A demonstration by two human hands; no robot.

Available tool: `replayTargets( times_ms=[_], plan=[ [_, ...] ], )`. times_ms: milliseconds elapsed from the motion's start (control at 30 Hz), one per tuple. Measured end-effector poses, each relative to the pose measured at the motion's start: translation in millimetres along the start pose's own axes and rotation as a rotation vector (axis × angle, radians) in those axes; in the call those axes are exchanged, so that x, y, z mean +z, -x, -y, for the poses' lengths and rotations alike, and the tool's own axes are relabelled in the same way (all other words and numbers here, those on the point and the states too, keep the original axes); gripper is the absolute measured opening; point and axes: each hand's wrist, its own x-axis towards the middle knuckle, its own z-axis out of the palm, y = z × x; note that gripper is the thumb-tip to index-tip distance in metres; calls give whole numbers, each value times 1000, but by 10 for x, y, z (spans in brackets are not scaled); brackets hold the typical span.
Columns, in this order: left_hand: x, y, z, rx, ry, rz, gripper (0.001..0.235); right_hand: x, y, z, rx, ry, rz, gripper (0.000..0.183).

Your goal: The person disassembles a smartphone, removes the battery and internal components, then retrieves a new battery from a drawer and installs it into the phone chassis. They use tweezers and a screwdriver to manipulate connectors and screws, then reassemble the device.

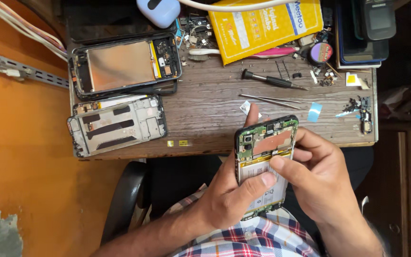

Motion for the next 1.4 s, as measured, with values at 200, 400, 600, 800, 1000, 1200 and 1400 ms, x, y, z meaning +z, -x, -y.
replayTargets(
  times_ms=[200,400,600,800,1000,1200,1400],
  plan=[
    [-40,39,69,70,-168,17,52,-45,29,-31,67,-64,-38,30],
    [-15,40,33,76,-289,35,50,-94,69,-16,103,-139,-38,29],
    [50,-20,-62,58,-222,16,53,-118,78,-19,102,-140,-32,26],
    [58,-40,-87,-138,79,-25,62,14,16,62,141,-72,-50,38],
    [-16,-155,-95,-85,240,-39,62,271,110,245,-455,672,-72,84],
    [28,-96,-11,-199,141,-50,95,-31,-47,277,-9,211,-55,64],
    [84,55,78,-184,101,-7,100,-159,-77,38,113,-28,-54,15]
  ],
)
